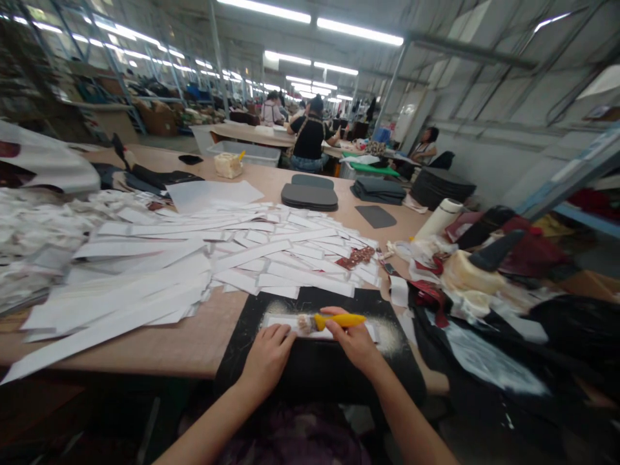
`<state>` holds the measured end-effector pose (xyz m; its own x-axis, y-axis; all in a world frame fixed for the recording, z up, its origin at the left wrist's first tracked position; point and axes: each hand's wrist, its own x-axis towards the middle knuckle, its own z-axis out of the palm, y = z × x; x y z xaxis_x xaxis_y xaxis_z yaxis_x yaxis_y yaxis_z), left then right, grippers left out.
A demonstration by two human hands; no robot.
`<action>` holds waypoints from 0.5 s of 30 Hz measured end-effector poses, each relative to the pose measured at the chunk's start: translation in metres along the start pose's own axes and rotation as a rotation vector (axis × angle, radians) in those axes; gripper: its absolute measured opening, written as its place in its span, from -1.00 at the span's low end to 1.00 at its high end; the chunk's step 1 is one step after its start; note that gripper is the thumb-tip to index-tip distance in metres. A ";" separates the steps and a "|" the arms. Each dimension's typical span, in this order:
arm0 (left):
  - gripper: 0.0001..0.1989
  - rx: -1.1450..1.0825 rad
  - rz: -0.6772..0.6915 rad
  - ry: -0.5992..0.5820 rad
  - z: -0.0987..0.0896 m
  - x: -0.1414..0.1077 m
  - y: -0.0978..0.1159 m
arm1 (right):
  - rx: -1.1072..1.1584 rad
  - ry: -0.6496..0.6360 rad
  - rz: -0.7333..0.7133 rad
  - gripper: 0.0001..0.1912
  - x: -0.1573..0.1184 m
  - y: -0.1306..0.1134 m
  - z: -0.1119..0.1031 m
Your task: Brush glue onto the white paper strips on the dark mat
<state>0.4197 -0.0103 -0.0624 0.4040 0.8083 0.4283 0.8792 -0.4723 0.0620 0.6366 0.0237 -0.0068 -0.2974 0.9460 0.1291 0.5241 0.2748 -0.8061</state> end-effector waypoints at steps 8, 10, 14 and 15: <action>-0.68 0.058 0.043 0.102 0.009 -0.006 0.000 | -0.582 0.528 0.435 -0.57 -0.034 0.051 -0.075; -0.66 0.073 0.052 0.123 0.010 -0.008 0.000 | -0.496 0.451 0.306 -0.58 -0.048 0.048 -0.077; -0.68 0.081 0.091 0.171 0.016 -0.010 -0.005 | -0.375 0.376 0.195 -0.65 -0.062 0.045 -0.083; -0.69 0.082 0.101 0.182 0.017 -0.009 -0.006 | -0.419 0.461 0.230 -0.64 -0.063 0.048 -0.093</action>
<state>0.4153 -0.0091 -0.0820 0.4452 0.6783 0.5845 0.8573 -0.5114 -0.0594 0.7547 -0.0072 -0.0003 0.1819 0.9398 0.2892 0.8271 0.0128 -0.5619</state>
